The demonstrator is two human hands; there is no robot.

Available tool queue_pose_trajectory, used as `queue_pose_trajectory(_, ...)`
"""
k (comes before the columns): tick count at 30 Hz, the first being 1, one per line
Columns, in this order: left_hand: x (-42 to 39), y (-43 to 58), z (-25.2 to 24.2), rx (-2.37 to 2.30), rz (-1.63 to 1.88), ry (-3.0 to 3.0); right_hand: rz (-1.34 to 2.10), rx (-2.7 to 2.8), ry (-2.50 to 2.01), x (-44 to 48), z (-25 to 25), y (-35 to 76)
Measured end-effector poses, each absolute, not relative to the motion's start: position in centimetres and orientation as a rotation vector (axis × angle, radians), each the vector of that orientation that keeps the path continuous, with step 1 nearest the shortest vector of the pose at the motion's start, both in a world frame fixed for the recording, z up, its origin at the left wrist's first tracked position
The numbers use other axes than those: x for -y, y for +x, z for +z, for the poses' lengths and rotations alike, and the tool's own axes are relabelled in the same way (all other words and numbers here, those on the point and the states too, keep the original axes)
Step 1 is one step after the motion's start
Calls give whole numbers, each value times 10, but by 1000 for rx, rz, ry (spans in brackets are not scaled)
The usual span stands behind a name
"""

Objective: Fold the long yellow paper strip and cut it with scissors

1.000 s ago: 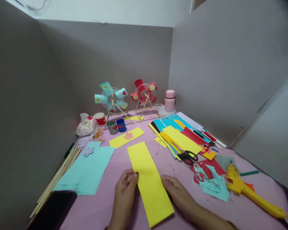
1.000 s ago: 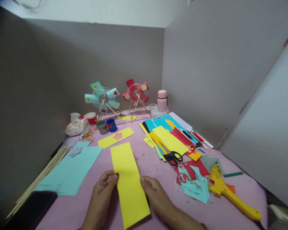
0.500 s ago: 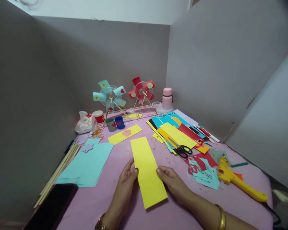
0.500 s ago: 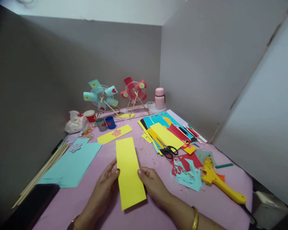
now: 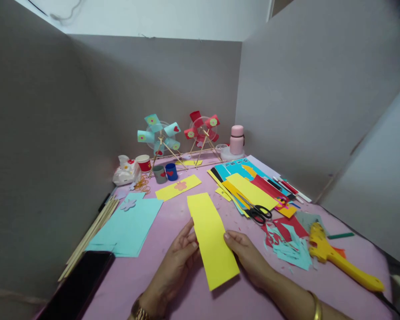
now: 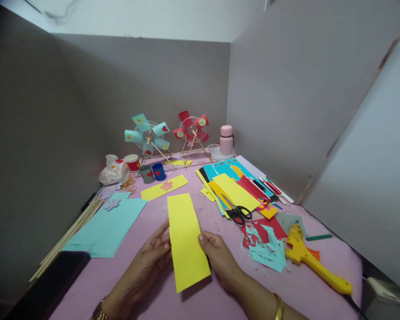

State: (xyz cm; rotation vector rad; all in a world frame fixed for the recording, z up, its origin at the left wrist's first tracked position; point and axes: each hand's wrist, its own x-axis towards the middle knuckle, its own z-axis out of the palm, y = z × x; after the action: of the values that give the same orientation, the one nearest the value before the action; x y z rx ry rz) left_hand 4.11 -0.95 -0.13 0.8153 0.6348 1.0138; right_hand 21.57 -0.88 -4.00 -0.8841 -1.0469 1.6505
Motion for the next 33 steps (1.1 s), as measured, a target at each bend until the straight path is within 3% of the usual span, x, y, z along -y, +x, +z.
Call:
queue_pose_trajectory(7,4,42,-10,-847,1087,839,1414,1400,-1055,9,-41,211)
queue_pose_trajectory(17,-17,29,-19,-1093,1206,722,261,1586,-1918,-33,6,294)
queue_pose_trajectory(24,-17,31,-10,-1116,1176,723,96,1701,-2211,-41,-7,296)
queue_pose_trajectory(33,-16,30,-12,-1073,1185,784,27,1661,-2040,-30,10,289)
